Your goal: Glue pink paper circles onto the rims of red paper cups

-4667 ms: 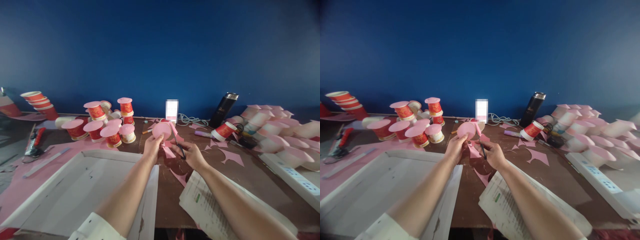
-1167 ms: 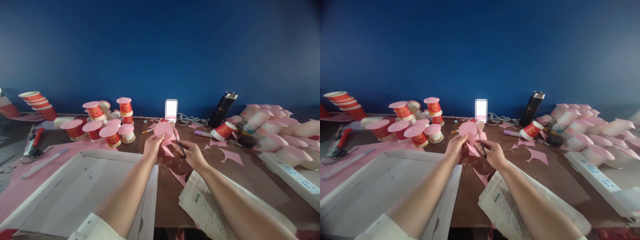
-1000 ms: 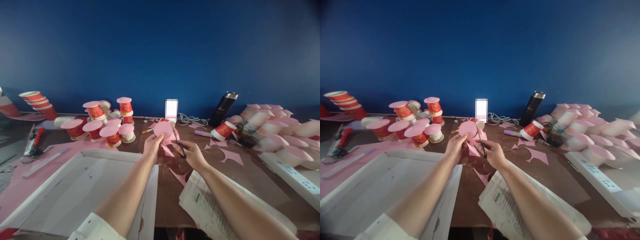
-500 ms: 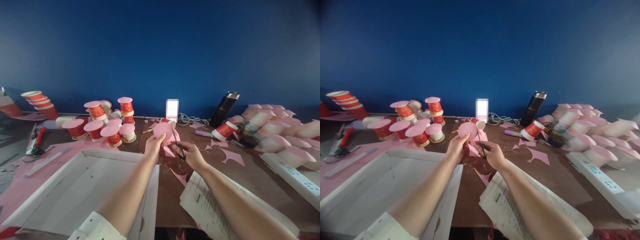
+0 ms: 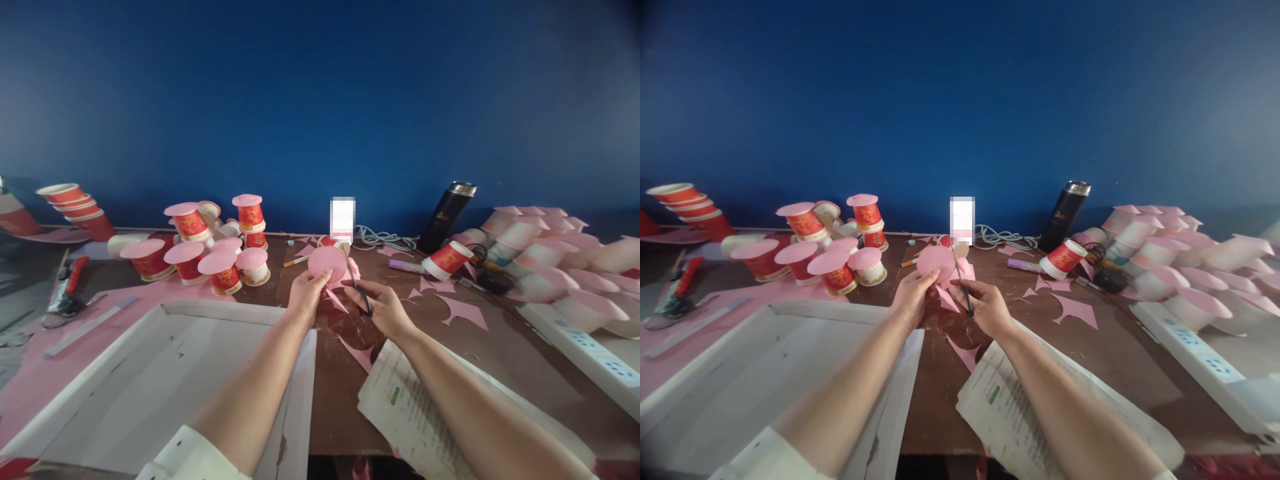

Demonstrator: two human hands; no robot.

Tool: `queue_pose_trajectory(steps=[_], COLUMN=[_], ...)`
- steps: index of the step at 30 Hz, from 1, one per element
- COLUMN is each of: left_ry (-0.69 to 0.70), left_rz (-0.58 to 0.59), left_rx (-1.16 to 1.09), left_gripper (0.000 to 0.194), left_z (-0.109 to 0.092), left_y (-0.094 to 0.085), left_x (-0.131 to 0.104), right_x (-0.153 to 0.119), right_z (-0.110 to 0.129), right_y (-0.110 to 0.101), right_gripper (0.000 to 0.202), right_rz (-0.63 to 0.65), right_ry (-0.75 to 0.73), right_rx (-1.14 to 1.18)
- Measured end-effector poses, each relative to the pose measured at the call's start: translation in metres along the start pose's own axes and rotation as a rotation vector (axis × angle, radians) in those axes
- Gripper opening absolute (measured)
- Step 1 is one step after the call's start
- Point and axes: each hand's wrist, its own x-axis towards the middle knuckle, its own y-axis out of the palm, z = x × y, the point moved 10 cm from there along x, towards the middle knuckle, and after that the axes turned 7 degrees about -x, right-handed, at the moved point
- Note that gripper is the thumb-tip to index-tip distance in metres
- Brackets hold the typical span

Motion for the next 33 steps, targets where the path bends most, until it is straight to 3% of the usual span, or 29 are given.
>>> queue_pose_trajectory(steps=[13, 33], left_ry=[-0.002, 0.021], left_rz=[-0.04, -0.106], left_rx=[-0.026, 0.011], left_gripper=[0.03, 0.032], left_z=[-0.005, -0.011], left_y=[-0.001, -0.011], left_x=[-0.001, 0.001], right_x=[-0.002, -0.002], right_z=[0.014, 0.012], right_y=[-0.004, -0.002], right_gripper=[0.046, 0.052], right_rz=[-0.027, -0.022], right_ry=[-0.077, -0.074], right_rx=[-0.126, -0.13])
